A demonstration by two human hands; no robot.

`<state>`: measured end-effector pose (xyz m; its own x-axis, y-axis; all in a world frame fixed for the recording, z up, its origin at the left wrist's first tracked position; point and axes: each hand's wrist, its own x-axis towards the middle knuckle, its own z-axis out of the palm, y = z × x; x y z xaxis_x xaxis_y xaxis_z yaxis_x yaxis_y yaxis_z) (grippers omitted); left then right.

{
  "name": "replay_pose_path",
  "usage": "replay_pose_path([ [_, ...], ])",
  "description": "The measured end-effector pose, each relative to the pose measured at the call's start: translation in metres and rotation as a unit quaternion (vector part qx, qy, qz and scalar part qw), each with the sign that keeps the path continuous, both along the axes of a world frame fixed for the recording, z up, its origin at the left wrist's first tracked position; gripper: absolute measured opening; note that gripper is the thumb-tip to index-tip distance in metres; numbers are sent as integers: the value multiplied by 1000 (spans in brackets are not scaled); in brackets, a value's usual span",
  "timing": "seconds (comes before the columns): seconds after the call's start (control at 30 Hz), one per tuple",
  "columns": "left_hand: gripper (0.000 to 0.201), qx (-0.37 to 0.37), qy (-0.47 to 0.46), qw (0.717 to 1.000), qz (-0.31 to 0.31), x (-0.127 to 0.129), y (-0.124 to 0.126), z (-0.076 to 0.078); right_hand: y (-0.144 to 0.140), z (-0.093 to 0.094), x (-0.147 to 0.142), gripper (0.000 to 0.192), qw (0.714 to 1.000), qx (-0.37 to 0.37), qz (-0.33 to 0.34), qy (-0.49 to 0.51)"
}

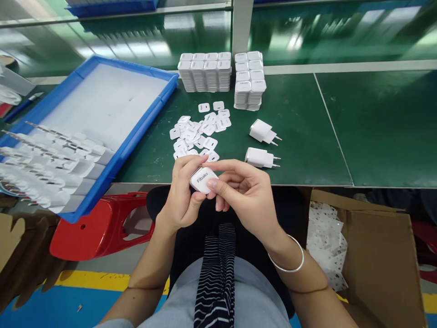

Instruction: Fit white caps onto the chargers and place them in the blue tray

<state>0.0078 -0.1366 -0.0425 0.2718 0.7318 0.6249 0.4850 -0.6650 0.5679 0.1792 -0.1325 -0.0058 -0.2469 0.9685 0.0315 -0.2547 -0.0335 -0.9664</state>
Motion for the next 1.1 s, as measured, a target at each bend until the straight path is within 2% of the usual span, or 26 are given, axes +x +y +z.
replay_pose_path([
  [0.3,57,23,-5,1000,-1,1,0,-2,2,3,0,32,998,-60,7,-2],
  [0.67,50,31,2,1000,-4,0,1,-3,6,2,2,30,994,-93,45,21],
  [0.87,45,39,15,999,-27,-3,3,0,8,1,5,34,992,-108,66,17],
  [1.0,43,13,-9,999,-50,-2,3,-1,10,4,6,38,990,-119,71,-11],
  [1.1,46,-26,-65,994,-85,0,3,-7,11,6,4,40,989,-124,61,-45],
])
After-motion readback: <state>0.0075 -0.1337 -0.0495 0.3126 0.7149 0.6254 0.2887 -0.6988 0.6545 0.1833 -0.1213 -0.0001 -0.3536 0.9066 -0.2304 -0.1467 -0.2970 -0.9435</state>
